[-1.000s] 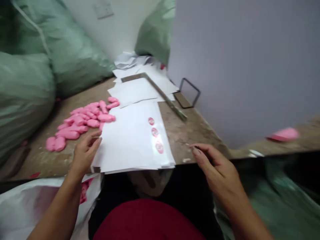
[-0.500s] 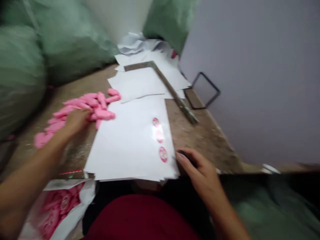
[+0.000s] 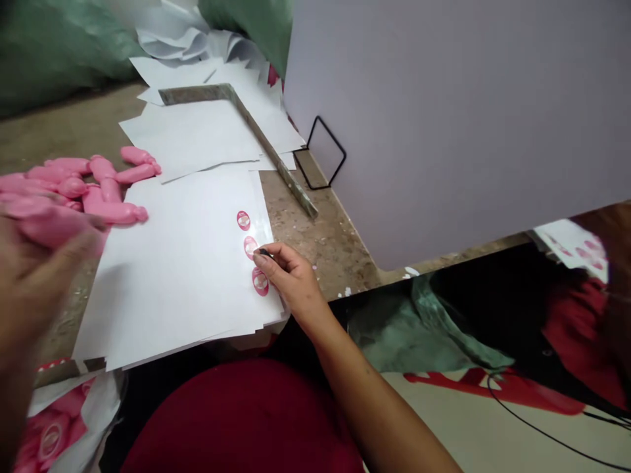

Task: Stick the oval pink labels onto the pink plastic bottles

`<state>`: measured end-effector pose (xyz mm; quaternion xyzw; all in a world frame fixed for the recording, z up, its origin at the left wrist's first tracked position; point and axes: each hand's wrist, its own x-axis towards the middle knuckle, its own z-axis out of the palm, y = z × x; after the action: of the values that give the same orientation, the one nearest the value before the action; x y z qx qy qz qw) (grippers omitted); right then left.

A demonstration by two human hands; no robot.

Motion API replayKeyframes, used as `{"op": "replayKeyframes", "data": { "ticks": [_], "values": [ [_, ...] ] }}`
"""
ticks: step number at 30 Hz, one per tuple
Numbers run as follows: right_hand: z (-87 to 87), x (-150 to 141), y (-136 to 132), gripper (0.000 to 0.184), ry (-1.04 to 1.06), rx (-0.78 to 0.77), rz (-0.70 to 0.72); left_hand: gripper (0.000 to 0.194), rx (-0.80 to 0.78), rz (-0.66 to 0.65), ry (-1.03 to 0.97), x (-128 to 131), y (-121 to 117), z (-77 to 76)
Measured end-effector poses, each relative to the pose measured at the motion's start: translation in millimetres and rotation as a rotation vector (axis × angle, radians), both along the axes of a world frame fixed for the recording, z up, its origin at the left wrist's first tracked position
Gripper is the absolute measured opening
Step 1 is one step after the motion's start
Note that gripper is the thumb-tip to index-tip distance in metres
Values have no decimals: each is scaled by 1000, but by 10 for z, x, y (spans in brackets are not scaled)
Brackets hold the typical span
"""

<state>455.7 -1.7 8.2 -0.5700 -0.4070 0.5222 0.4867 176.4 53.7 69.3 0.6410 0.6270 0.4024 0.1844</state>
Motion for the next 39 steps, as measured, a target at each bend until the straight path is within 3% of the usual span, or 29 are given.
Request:
{"op": "replayKeyframes", "data": {
  "ticks": [2,4,6,10,16,19,27,39],
  "values": [
    [-17,72,13,33,-87,28,28,38,-82,-277,-62,412,-247,-95],
    [-30,171,16,32,-197,60,56,29,-201,-575,-28,724,-403,-219],
    [-34,263,9,30,-316,94,79,28,-250,-687,0,877,-456,-337],
    [-30,334,-38,24,-551,181,160,28,-217,-643,4,816,-408,-465],
    [-74,220,-90,21,-860,312,263,35,91,-864,230,753,-364,-538],
    [-89,174,-84,16,-981,347,248,37,177,-886,315,810,-365,-572],
    [-74,140,-79,17,-1173,424,226,35,124,-849,413,874,-354,-501],
    [-74,128,-96,14,-1151,422,237,43,-39,-873,478,903,-330,-428]
  ]
}}
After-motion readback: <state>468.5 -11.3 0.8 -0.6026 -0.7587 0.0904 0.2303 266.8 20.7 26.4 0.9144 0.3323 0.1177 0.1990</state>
